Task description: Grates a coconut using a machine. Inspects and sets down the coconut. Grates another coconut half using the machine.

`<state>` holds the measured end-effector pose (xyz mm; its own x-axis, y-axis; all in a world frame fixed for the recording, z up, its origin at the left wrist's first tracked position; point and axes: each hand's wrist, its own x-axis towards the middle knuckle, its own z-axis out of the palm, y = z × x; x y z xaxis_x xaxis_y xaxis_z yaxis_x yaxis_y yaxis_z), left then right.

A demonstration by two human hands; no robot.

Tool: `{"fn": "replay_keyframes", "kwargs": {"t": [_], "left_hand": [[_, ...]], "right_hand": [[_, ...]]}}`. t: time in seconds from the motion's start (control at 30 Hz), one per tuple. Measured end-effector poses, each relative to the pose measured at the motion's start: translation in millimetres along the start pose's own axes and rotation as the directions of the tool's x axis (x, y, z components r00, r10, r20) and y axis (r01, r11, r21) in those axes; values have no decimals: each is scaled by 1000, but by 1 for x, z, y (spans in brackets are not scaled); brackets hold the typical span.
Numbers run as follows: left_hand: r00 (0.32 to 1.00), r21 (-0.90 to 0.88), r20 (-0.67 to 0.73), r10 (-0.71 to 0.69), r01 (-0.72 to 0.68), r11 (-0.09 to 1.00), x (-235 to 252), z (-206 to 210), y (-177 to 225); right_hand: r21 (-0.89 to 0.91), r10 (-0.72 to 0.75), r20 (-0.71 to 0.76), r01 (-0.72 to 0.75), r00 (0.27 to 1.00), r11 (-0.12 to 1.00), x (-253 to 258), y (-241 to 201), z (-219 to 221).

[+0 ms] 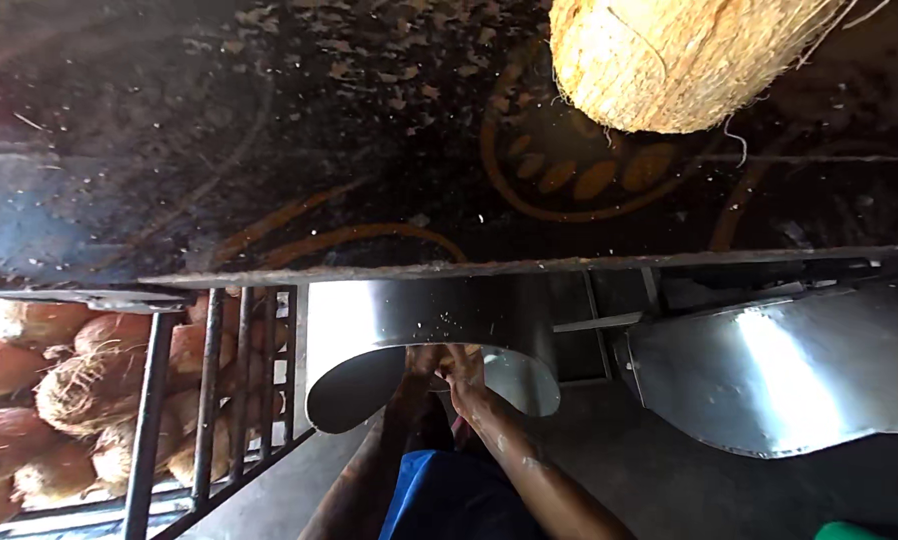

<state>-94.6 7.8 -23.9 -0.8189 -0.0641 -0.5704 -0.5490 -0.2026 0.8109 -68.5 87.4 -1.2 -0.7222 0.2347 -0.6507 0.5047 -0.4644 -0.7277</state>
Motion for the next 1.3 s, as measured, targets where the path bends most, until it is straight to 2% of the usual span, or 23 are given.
{"fn": "replay_keyframes", "kwargs": {"t": [0.07,0.1,0.13,0.2,0.27,0.37,0.43,0.53,0.63,0.7,0.77,0.8,0.9,1.0,1.1,1.2,1.3], "left_hand": [[991,-125,89,-96,106,986,-12,-8,0],[984,-159,147,-105,129,979,-17,-13,9],[973,-159,211,-91,126,979,-19,-18,19],[966,-25,254,-52,60,998,-23,-23,25],[995,151,100,24,-39,988,-14,-6,35],[995,286,-75,73,-48,957,-5,13,32],[995,252,-72,70,-49,966,-6,13,28],[995,21,-47,83,-82,996,0,12,15],[999,-148,27,-31,35,988,7,4,-2],[986,-225,131,-103,130,966,-8,-2,-2],[969,-208,232,-83,133,969,-17,-15,11],[972,-136,222,-81,113,984,-18,-17,17],[1000,63,3,-15,15,998,-14,4,29],[996,148,-54,76,-67,987,-3,11,26],[998,111,-31,58,-54,992,-1,7,12],[1000,-11,-1,30,-30,1000,5,4,3],[993,-147,55,-107,114,983,-3,2,3]], "right_hand": [[-37,53,48,-51,997,998,-12,-4,-9],[-19,82,136,-80,987,997,-15,-8,-16],[21,97,202,-103,975,994,-14,-10,-19],[112,116,232,-145,966,983,-12,-9,-25],[166,90,178,-120,980,979,1,-14,-18],[146,119,138,-139,983,979,11,-14,-15],[109,109,127,-123,986,986,8,-6,-15],[54,36,85,-40,996,998,5,0,-13],[-10,12,48,-12,999,1000,-4,-5,-10],[-9,45,93,-44,995,999,-13,-7,-19],[75,106,206,-123,973,990,-13,-7,-27],[124,116,225,-146,968,981,-11,-6,-26],[227,71,170,-109,983,968,-1,-9,-15],[213,111,144,-140,983,967,10,-10,-14],[124,95,114,-109,989,986,2,-4,-17],[65,73,56,-77,996,995,2,-3,-10],[-5,21,50,-21,999,1000,-7,-8,-11]]}}
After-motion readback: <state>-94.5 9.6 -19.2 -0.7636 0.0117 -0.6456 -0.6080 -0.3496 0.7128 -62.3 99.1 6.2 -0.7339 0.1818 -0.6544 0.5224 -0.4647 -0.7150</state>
